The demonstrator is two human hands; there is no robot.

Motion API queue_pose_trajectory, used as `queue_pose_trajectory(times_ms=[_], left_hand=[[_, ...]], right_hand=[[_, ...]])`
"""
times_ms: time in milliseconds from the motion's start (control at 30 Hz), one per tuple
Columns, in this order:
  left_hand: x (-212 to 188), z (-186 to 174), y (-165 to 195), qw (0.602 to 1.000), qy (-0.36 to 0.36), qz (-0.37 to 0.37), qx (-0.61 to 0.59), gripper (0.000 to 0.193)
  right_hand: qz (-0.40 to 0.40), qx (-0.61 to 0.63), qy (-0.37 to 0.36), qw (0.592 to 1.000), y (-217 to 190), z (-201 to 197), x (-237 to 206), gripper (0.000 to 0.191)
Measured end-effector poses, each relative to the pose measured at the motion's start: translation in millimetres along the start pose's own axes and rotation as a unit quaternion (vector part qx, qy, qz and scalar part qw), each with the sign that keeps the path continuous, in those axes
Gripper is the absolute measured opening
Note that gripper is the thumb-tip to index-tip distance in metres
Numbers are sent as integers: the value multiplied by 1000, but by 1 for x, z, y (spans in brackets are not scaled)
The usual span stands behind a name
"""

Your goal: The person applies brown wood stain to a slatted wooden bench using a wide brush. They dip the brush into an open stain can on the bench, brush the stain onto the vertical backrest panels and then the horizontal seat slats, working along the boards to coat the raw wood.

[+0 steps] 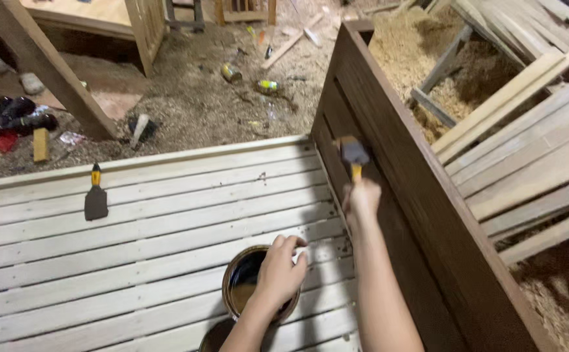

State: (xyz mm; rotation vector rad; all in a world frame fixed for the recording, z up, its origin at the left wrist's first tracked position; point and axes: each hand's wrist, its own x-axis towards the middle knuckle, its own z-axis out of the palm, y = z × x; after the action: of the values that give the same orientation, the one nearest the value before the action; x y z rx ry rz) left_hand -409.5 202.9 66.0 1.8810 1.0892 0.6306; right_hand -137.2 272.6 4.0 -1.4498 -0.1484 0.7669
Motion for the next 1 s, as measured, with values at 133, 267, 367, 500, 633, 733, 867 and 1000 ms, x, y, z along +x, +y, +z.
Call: queue_pose_trajectory(times_ms=[133, 267, 367, 500, 633, 733, 867, 1000], left_hand=[[-11, 11, 0, 1000, -7, -7, 5, 24], [-21, 17, -14, 998, 23, 60, 13, 21], [-29, 24, -19, 1000, -23, -4, 4, 22], [-38, 27, -19, 999, -37, -5, -4, 21], [-46, 26, -18, 998, -60, -19, -1, 22], [-52, 26, -18, 998, -62, -20, -4, 22], [-64, 26, -15, 998, -65, -8, -19, 22], [-78, 20, -9, 994, -101, -28, 0, 22]], right_hand=[[-28, -96, -16, 995, 65, -56, -61, 26], [76, -22, 2, 997, 119, -85, -67, 25], [42, -5, 24, 999, 145, -97, -63, 25], [16, -10, 33, 999, 143, -99, -56, 22], [46, 23, 36, 998, 108, -57, -27, 23], [81, 151, 37, 985, 93, -16, -8, 17], [91, 233, 91, 964, 99, -10, -22, 19], [73, 216, 146, 963, 116, -59, -71, 19]])
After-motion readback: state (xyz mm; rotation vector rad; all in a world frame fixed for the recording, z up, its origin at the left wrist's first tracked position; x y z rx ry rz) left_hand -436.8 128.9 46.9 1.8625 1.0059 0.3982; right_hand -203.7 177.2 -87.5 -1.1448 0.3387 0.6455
